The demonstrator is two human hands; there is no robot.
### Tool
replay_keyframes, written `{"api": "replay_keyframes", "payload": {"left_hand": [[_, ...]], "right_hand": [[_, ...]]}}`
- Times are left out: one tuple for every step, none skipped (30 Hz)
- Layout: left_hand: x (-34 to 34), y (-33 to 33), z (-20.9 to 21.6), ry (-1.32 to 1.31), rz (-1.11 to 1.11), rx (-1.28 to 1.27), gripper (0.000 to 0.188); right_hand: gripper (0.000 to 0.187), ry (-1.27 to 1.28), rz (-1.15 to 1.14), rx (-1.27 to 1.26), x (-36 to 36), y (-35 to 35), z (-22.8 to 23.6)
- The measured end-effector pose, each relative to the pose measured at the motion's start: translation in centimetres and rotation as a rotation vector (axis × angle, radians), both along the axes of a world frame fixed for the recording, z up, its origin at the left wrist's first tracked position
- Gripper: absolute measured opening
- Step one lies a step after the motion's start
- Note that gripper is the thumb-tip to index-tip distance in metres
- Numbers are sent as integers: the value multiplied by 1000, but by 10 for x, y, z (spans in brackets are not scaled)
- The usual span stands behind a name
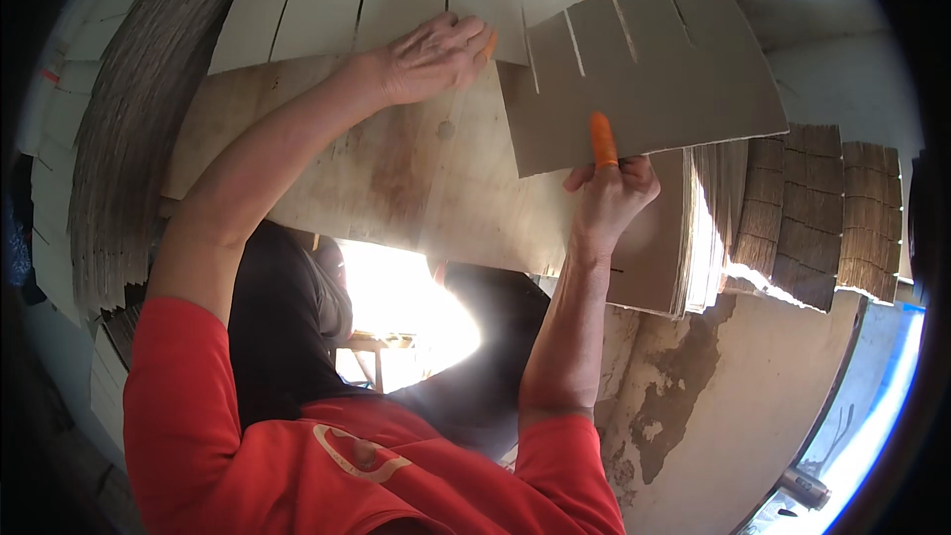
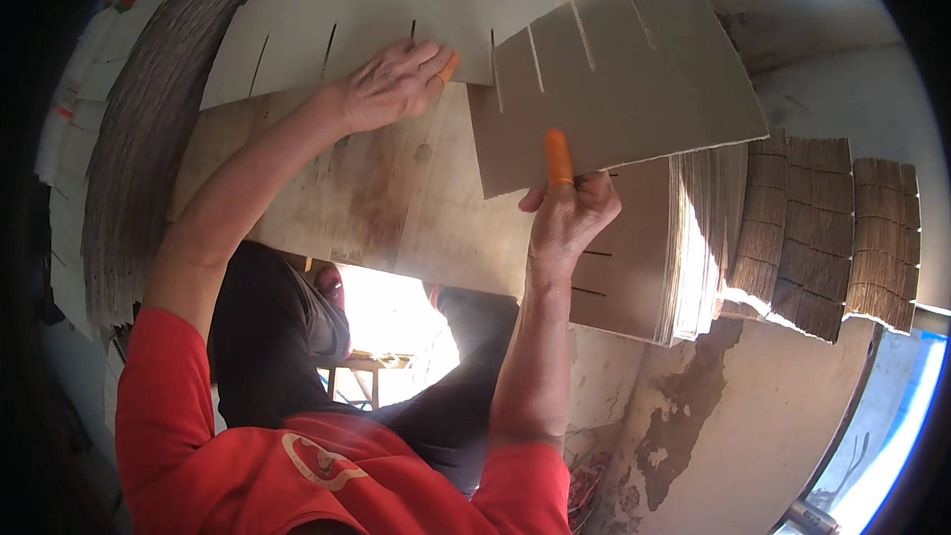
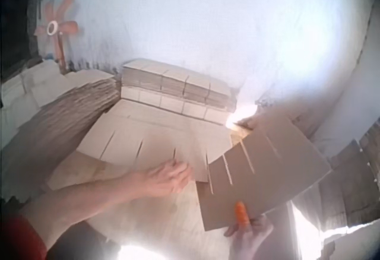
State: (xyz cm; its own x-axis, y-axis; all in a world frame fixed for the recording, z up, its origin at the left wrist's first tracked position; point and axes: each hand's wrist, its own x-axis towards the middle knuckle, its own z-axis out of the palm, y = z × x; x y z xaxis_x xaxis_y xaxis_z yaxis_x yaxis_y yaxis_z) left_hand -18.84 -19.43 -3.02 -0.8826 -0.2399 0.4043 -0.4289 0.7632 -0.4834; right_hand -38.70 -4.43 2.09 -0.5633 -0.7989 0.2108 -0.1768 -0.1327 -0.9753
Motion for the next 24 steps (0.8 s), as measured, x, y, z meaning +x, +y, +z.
{"api": "replay_keyframes", "payload": {"left_hand": [[0, 5, 0, 13, -17, -18, 37], [1, 11, 1, 26, -31, -36, 36], [1, 17, 2, 23, -27, -25, 35], [1, 24, 3, 20, -24, -14, 34], [1, 30, 4, 18, -19, -4, 34], [2, 36, 5, 33, -47, 0, 33], [2, 41, 5, 48, -75, 4, 33], [2, 46, 6, 64, -105, 7, 33], [1, 53, 7, 51, -98, 9, 32], [1, 60, 8, 38, -90, 10, 31], [1, 68, 10, 25, -82, 11, 31], [0, 76, 12, 34, -108, 18, 23], [-1, 84, 14, 43, -135, 25, 15], [-1, 93, 16, 50, -159, 29, 8], [0, 104, 15, 53, -149, 30, 15], [1, 114, 14, 55, -141, 31, 23], [2, 119, 13, 59, -133, 29, 31], [4, 117, 14, 123, -149, 170, 33], [6, 114, 15, 186, -166, 310, 34], [7, 110, 17, 251, -184, 452, 36], [8, 103, 22, 317, -130, 506, 38], [8, 89, 29, 381, -78, 559, 40], [7, 72, 31, 449, -22, 613, 42], [6, 49, 30, 509, -8, 580, 41]], "right_hand": [[12, -2, 9, 3, 0, 0, 0], [12, -4, 21, 7, 0, -1, -1], [13, -7, 33, 10, 0, -2, -1], [14, -6, 37, 11, 1, -2, -1], [15, -4, 42, 11, 3, -3, 0], [16, -2, 47, 11, 4, -3, 0], [17, 2, 49, 8, 5, -4, -1], [17, 7, 49, 5, 5, -3, -3], [17, 12, 49, 3, 5, -3, -5], [17, 9, 46, 8, 6, -3, -5], [17, 6, 43, 13, 8, -3, -6], [18, 2, 40, 18, 10, -3, -6], [17, 17, 43, 8, 11, -3, -10], [17, 29, 47, -4, 11, -3, -15], [16, 41, 55, -15, 13, -3, -18], [16, 24, 57, 16, 17, -3, -17], [15, 8, 59, 45, 20, -3, -14], [15, -7, 60, 73, 23, -3, -12], [13, -1, 69, 69, 24, -3, -12], [12, 5, 76, 65, 25, -3, -12], [11, 10, 82, 63, 25, -3, -12], [12, 35, 64, 80, 26, -2, -13], [14, 62, 48, 99, 26, -3, -14], [16, 90, 39, 114, 27, -4, -13]]}}
